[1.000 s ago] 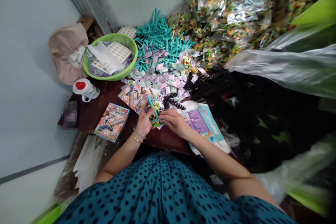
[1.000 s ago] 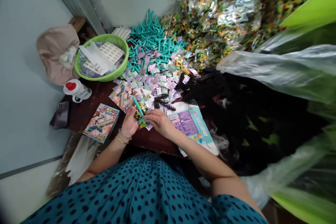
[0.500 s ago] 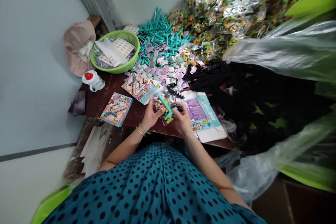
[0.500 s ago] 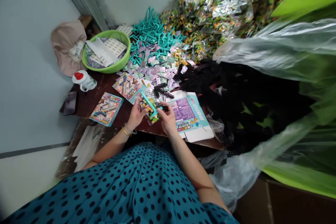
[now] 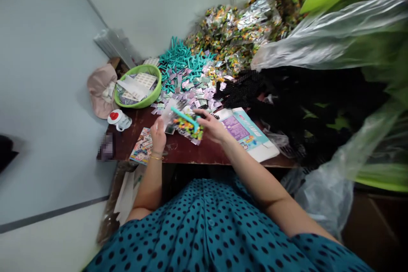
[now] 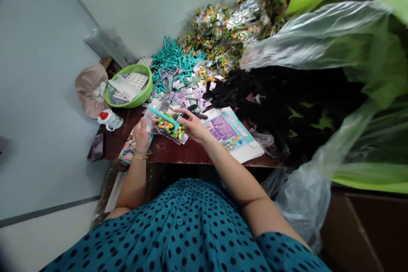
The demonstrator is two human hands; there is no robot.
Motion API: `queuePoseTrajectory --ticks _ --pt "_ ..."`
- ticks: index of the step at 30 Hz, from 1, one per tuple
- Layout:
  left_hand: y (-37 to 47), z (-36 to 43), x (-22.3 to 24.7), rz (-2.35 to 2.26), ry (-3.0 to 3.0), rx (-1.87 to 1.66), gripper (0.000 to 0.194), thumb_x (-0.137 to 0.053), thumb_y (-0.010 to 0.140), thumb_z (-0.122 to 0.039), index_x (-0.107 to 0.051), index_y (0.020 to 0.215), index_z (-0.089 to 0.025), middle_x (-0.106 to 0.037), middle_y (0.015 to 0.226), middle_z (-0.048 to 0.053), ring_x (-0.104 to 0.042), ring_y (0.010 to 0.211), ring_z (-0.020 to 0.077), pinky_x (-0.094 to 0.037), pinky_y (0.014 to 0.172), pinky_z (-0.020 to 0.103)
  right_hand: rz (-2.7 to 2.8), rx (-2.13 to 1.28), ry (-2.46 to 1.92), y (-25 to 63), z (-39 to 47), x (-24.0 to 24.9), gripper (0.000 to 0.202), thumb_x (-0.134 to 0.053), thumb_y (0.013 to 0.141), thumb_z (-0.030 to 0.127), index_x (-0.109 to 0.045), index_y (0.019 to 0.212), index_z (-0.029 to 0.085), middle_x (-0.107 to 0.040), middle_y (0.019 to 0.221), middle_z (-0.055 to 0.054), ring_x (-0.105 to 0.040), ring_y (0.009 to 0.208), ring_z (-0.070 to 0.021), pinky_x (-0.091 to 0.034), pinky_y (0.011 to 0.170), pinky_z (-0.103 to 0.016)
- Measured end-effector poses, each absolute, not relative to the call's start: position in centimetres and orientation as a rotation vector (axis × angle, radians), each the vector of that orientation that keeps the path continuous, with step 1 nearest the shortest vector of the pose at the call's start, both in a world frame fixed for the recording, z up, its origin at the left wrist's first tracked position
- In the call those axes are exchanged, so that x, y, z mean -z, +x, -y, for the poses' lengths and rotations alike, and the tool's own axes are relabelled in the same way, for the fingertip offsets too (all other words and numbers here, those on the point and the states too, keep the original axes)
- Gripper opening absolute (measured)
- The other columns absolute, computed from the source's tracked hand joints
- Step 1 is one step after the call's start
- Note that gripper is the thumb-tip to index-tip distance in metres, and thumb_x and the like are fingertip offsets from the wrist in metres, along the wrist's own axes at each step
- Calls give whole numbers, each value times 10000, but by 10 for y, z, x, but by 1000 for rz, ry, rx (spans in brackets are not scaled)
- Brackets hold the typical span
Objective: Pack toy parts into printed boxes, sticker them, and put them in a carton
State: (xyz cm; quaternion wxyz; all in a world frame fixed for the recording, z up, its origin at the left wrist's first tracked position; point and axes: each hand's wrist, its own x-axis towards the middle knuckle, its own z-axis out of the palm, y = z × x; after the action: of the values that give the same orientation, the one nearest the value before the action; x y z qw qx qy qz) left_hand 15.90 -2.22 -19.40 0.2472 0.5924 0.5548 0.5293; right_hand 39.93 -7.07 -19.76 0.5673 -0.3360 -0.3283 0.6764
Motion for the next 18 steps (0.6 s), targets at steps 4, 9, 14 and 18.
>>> queuePoseTrajectory --ticks 4,9,14,18 --pt "180 42 209 -1496 1357 -1462 702 -453 946 -733 -760 1060 -112 -777 1046 150 -725 1012 270 -563 911 360 811 -1417 -1035 389 53 223 526 -869 586 553 -682 957 231 -667 821 11 -597 734 -166 -506 704 -310" --pt "214 52 236 -1484 1539 -1490 688 -437 954 -730 -757 1073 -132 -759 1124 182 -704 1109 289 -526 1016 419 1182 -1032 -1379 428 51 226 396 -801 682 506 -696 940 224 -695 890 -22 -593 815 -206 -481 790 -356" --pt "230 53 242 -1507 1555 -1614 666 -390 990 -695 -740 1111 -141 -740 1188 204 -687 1172 289 -506 1048 423 1198 -1026 -1420 437 54 214 390 -789 681 468 -676 961 220 -692 940 -34 -598 855 -217 -477 815 -363" --pt "224 54 239 -1451 1615 -1536 656 -404 985 -695 -744 1083 -142 -752 1158 193 -695 1155 289 -511 1044 417 1050 -1156 -1302 434 59 216 439 -806 646 485 -674 968 217 -677 944 -35 -605 886 -214 -485 821 -356"
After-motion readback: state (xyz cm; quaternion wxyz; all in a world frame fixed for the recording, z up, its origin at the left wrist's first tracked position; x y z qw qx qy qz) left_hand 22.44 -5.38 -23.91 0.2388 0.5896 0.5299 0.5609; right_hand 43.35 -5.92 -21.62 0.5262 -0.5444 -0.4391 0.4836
